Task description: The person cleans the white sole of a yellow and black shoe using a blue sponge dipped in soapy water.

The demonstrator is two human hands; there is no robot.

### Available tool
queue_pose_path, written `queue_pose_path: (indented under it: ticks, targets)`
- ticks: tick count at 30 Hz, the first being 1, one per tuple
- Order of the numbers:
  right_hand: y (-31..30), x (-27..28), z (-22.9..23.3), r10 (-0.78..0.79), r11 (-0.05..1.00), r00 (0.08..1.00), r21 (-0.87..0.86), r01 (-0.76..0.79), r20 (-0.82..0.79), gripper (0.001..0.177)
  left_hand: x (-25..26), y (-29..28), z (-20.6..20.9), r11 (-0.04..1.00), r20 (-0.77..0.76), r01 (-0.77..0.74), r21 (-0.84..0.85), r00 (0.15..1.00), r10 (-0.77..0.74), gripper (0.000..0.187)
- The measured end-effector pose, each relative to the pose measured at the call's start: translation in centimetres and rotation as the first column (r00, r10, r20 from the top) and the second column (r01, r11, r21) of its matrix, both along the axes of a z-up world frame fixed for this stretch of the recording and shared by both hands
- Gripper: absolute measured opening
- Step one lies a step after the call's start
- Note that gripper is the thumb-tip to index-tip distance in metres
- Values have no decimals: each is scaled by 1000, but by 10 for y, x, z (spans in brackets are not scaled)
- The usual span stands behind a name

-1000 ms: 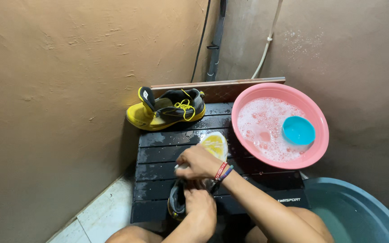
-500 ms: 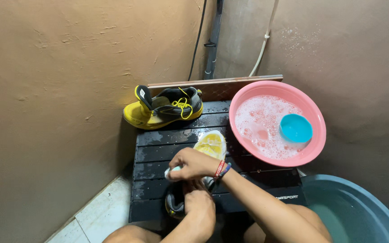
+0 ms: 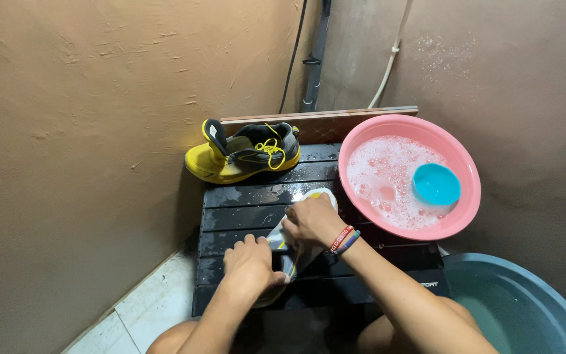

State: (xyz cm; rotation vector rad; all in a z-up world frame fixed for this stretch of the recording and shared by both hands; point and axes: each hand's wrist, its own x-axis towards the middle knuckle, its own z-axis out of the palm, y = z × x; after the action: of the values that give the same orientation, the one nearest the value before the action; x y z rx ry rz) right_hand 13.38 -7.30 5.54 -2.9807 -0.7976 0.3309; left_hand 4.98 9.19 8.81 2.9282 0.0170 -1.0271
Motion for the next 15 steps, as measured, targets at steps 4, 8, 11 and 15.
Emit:
queue_pose_path:
  ticks: [4, 8, 11, 15]
  targets:
    - [-7, -24, 36, 143, 931, 980, 355, -85, -139, 34, 2, -1, 21, 994, -79, 92, 58, 993, -88, 120]
    - [-20, -28, 44, 466, 758, 807, 634, -152, -364, 24, 1, -12, 33, 983, -157, 141, 116, 980, -123, 164]
    - [-24, -11, 10, 320, 891, 914, 408, -201, -249, 30, -1, -6, 38, 983, -152, 156, 100, 978, -140, 160]
    - [-11, -22, 1, 321, 906, 944, 316, -283, -76, 25, 3, -1, 49, 991, -213, 130, 35, 970, -120, 153]
